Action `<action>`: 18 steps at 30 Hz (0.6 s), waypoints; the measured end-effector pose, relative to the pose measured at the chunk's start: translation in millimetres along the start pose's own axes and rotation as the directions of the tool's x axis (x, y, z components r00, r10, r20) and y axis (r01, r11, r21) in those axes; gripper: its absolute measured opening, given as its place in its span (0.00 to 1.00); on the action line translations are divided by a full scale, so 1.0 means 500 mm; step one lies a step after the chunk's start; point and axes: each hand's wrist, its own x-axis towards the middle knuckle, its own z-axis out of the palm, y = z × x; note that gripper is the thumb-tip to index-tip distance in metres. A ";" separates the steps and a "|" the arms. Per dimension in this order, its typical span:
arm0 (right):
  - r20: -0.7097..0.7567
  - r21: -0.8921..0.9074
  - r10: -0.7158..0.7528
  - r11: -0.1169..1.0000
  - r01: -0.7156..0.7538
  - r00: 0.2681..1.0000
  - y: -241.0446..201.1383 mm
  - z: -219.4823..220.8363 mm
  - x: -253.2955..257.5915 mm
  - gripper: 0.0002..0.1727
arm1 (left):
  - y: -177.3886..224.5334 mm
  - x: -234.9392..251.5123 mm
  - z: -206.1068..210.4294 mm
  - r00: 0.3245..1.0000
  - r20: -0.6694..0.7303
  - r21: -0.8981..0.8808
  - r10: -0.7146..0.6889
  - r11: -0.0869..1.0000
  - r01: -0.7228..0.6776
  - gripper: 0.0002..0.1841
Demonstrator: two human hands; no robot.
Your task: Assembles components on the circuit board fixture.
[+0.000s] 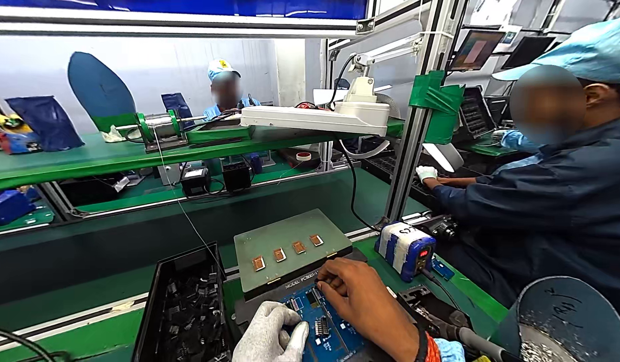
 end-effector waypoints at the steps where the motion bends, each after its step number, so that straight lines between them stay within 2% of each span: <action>1: -0.013 -0.001 -0.005 1.000 0.005 1.000 0.001 0.002 0.000 0.10 | -0.001 -0.001 0.000 1.000 -0.011 -0.013 0.000 1.000 -0.001 0.11; 7: 0.004 -0.041 -0.046 0.998 0.046 0.999 -0.001 0.002 -0.001 0.11 | 0.001 -0.002 0.000 0.999 -0.031 -0.022 -0.011 1.000 0.010 0.12; 11: 0.082 -0.080 -0.120 0.989 0.127 0.989 -0.009 -0.010 -0.003 0.15 | 0.000 -0.004 -0.005 1.000 -0.004 -0.001 0.023 1.000 -0.023 0.12; 14: 0.116 -0.089 -0.155 0.982 0.165 0.981 -0.015 -0.027 -0.008 0.17 | 0.013 -0.007 -0.021 0.996 0.090 0.052 0.005 0.999 -0.010 0.15; 16: 0.160 -0.063 -0.182 0.979 0.194 0.970 -0.021 -0.044 -0.015 0.16 | 0.019 -0.008 -0.026 0.992 0.128 0.080 0.004 0.997 -0.015 0.15; 18: 0.259 0.010 -0.222 0.974 0.228 0.940 -0.024 -0.059 -0.020 0.17 | 0.011 -0.008 -0.019 0.994 0.104 0.083 0.022 0.996 -0.030 0.14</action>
